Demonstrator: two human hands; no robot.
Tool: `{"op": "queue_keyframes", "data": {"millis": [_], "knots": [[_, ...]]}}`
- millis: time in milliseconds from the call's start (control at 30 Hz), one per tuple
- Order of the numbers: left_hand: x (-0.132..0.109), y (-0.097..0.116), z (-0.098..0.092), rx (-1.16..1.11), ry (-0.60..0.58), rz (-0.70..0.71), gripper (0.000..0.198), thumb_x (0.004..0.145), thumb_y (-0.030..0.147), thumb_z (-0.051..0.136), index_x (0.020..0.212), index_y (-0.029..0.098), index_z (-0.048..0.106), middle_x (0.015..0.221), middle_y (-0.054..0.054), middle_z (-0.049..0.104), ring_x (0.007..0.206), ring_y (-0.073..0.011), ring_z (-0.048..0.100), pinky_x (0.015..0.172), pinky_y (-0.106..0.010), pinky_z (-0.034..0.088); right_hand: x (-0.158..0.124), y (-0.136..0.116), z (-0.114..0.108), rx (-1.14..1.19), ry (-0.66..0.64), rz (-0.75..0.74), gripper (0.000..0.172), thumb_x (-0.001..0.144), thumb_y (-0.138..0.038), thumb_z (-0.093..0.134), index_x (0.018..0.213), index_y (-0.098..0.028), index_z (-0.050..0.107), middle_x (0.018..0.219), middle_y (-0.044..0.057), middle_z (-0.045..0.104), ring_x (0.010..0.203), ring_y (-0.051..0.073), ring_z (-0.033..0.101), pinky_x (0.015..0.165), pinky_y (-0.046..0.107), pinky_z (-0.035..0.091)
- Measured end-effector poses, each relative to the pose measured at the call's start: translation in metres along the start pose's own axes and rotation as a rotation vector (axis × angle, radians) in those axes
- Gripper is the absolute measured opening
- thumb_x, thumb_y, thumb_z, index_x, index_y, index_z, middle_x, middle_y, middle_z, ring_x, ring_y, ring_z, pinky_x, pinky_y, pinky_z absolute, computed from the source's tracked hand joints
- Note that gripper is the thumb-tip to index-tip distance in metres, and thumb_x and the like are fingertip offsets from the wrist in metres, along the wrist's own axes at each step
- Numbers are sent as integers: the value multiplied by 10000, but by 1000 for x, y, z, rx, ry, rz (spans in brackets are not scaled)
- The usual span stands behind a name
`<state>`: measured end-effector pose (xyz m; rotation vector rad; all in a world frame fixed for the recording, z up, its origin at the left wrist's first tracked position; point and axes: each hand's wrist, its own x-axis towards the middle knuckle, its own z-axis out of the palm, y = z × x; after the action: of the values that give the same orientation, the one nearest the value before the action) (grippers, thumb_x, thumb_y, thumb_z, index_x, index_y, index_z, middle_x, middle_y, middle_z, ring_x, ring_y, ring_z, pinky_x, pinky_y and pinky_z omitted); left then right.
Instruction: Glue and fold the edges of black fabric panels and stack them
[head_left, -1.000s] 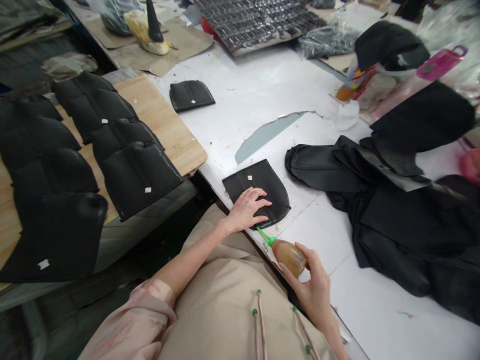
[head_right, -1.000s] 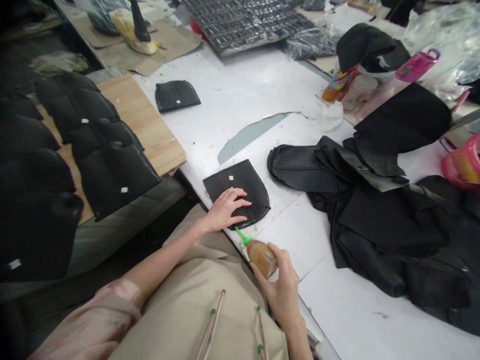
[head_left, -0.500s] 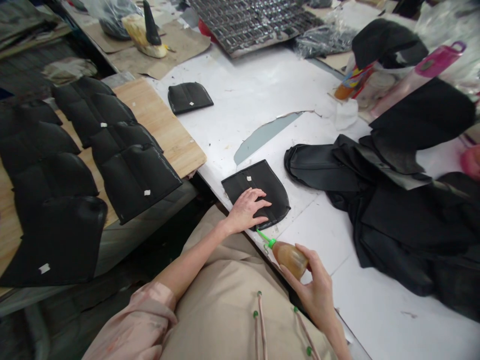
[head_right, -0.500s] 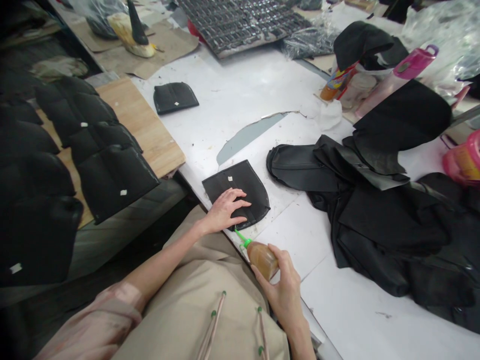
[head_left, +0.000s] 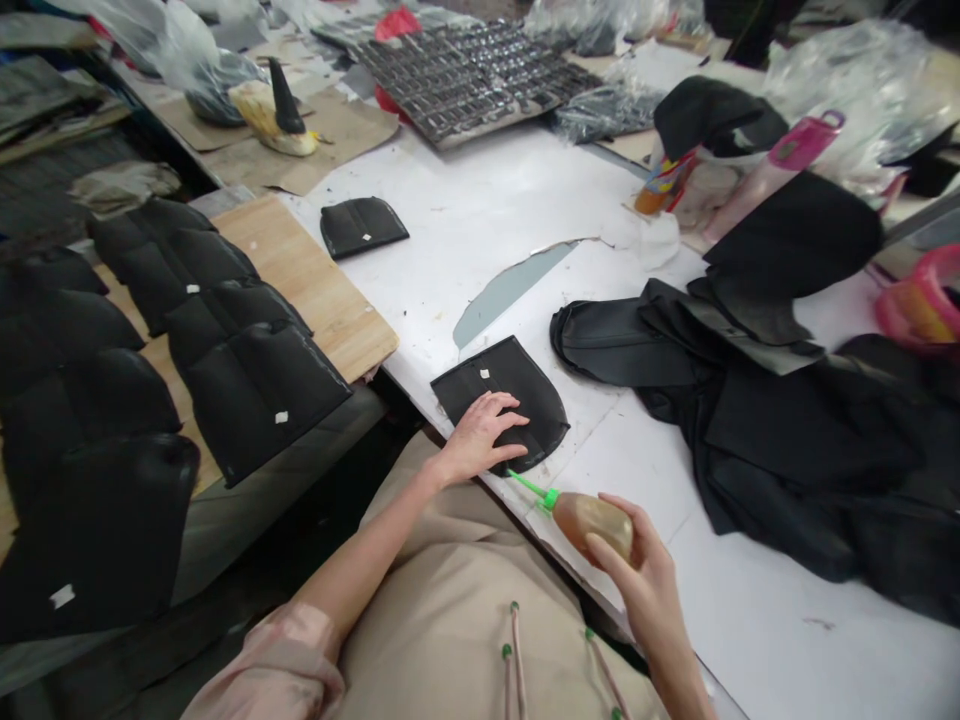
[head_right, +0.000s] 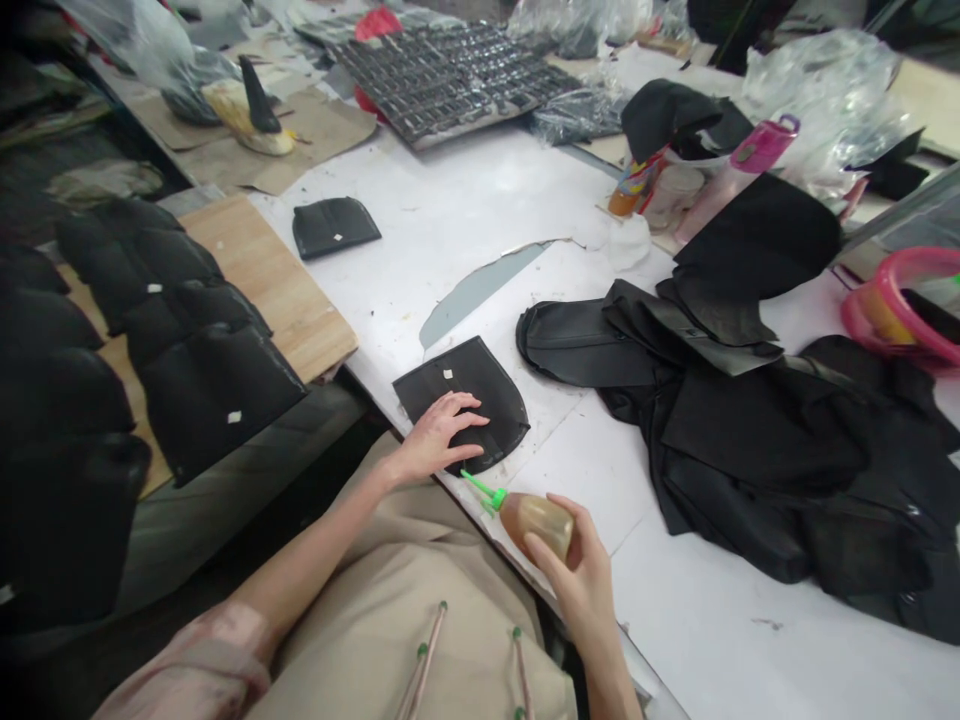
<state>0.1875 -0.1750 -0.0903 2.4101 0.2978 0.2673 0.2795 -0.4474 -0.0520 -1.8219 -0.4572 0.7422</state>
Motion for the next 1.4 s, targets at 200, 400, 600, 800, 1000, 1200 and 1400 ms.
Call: {"op": "queue_keyframes", "data": {"millis": [200,400,600,800,1000,1200,1400], "knots": [[-4,-13,-33,-104,-212,98,318,856,248,676,1174,259,664,1315,-92,566,1294,-233,486,1086,-415,434,18,20,-22,468,172,45,440,958,-542,424,1160,-224,652,1117,143,700,814,272,688,579,379,568],[-12,-5,-28,80,-138,26,250,835,274,712,1082,257,677,1256,-60,589,1221,-241,519,1025,-432,442,27,22,-24,617,264,125,380,908,-506,533,1103,-221,689,1080,125,708,722,240,664,559,360,550],[-15,18,0,241,43,-95,219,840,330,709,1025,230,651,1141,-62,587,1067,-244,545,875,-404,464,28,11,-22,662,327,113,347,897,-484,556,1100,-228,674,1071,106,707,702,216,652,516,307,505],[0,36,21,269,84,-241,192,886,386,639,936,205,597,990,-44,551,841,-180,585,726,-307,472,21,5,-20,566,309,75,420,832,-448,664,1130,-154,629,983,121,703,682,213,649,502,271,463],[19,49,31,323,6,-375,225,892,432,611,918,219,543,972,-9,574,758,-146,604,615,-275,426,5,10,-13,237,395,77,520,743,-431,787,1166,-195,598,966,55,667,758,209,636,535,261,500],[20,49,31,300,-3,-380,241,890,440,614,929,218,530,970,-6,580,779,-148,609,645,-276,427,-6,16,-12,6,347,-27,560,729,-435,801,1192,-210,581,1115,83,630,926,241,635,752,355,551],[19,49,32,299,20,-377,253,886,448,620,929,216,528,968,0,582,766,-146,608,620,-272,412,1,21,-8,-288,317,-180,536,772,-452,766,1212,-217,573,1119,82,628,902,230,634,755,355,546]]}}
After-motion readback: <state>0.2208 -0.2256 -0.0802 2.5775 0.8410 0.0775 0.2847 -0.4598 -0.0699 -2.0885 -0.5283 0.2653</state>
